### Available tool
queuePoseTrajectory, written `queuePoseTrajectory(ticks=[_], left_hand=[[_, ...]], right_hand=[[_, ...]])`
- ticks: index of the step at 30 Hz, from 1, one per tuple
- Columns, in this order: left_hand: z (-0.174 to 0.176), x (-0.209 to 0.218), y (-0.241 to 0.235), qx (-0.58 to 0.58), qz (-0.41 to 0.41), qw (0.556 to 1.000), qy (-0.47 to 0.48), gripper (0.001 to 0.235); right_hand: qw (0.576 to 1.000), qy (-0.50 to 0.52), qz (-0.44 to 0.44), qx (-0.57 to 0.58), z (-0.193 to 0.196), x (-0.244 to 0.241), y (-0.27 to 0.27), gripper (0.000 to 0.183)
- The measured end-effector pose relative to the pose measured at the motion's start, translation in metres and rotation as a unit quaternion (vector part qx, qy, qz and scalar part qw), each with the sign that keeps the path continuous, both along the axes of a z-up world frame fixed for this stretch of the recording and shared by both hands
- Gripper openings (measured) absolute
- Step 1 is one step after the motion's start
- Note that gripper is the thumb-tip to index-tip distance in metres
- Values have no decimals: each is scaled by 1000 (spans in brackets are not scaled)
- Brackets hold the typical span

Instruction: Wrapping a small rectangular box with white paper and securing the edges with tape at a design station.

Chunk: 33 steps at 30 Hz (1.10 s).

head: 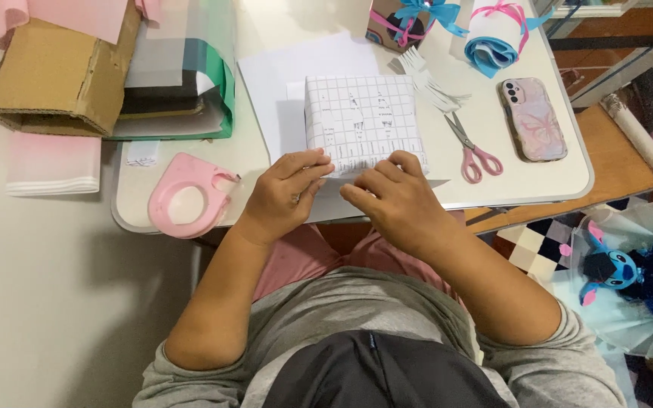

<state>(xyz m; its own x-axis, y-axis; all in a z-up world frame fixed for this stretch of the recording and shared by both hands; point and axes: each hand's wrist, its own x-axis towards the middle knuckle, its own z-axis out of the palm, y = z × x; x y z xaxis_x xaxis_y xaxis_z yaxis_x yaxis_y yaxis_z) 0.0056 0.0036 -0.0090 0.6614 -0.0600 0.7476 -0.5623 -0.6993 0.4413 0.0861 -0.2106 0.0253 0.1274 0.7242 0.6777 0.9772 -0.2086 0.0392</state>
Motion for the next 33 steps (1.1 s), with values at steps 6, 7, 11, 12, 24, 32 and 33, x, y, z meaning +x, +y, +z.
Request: queuePoseTrajectory(ticks=[6,7,11,12,24,32,33], left_hand=[[-1,1,-3,-22,8,1000,11,23],[-1,0,-2,-25,5,1000,14,26],[-1,-1,-4,-34,7,999,15,28],[0,-1,-4,-35,7,999,14,28],[-4,-1,-2,-30,-1,999,22,27],[0,0,-8,-24,32,999,-7,12],[-2,0,-6,-23,33,999,-8,12]], right_hand=[[997,-22,6,-80,5,-2,15,19],[995,-29,7,-94,11,-4,17,26],[991,-66,-15,-114,10,-5,24,33],[991,-67,-15,-115,13,-5,24,33],[978,86,66,-180,36,-11,25,15],[985,-42,-30,-166,30,8,29,14],[985,-43,-30,-165,30,7,29,14]])
